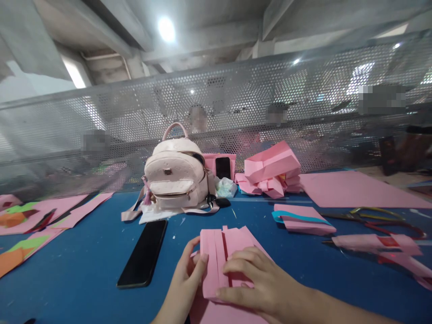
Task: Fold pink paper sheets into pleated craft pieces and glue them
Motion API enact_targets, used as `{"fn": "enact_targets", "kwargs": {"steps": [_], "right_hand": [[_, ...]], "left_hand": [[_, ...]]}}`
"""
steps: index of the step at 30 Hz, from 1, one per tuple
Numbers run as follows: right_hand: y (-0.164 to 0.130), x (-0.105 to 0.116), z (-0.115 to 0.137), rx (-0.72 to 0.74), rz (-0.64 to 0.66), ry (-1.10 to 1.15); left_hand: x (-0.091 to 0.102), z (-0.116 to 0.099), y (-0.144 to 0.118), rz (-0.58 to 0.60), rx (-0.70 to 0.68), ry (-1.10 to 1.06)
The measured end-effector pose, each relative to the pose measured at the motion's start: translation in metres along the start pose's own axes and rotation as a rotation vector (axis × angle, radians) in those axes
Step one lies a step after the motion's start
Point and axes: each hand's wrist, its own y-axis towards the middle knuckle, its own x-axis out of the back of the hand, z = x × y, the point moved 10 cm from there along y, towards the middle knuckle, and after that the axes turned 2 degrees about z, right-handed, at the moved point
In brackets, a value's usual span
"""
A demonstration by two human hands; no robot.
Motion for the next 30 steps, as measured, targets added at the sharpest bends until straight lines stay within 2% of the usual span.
{"fn": "enact_targets", "kwargs": {"steps": [10,19,24,27,30], "right_hand": [[-0.002,0.001,-0.011,-0.094,-0.055,0.022],[-0.003,0.001,-0.012,-0.086,-0.044,-0.015],[-0.004,0.003,-0.011,-0.075,-0.060,0.008],[-0.008,0.010,-0.014,-0.107,-0.140,0.067],[-0.014,0.022,-0.027,-0.197,-0.301,0.199]], "left_hand": [[-0.013,0.008,0.000,0.163,-0.028,-0.098],[-0.026,0.002,-0.003,0.293,-0.071,-0.158],[-0.028,0.001,-0.004,0.320,-0.072,-0.142],[-0.033,-0.001,-0.005,0.367,-0.071,-0.152],[-0.038,-0.005,-0.007,0.417,-0.099,-0.152]]}}
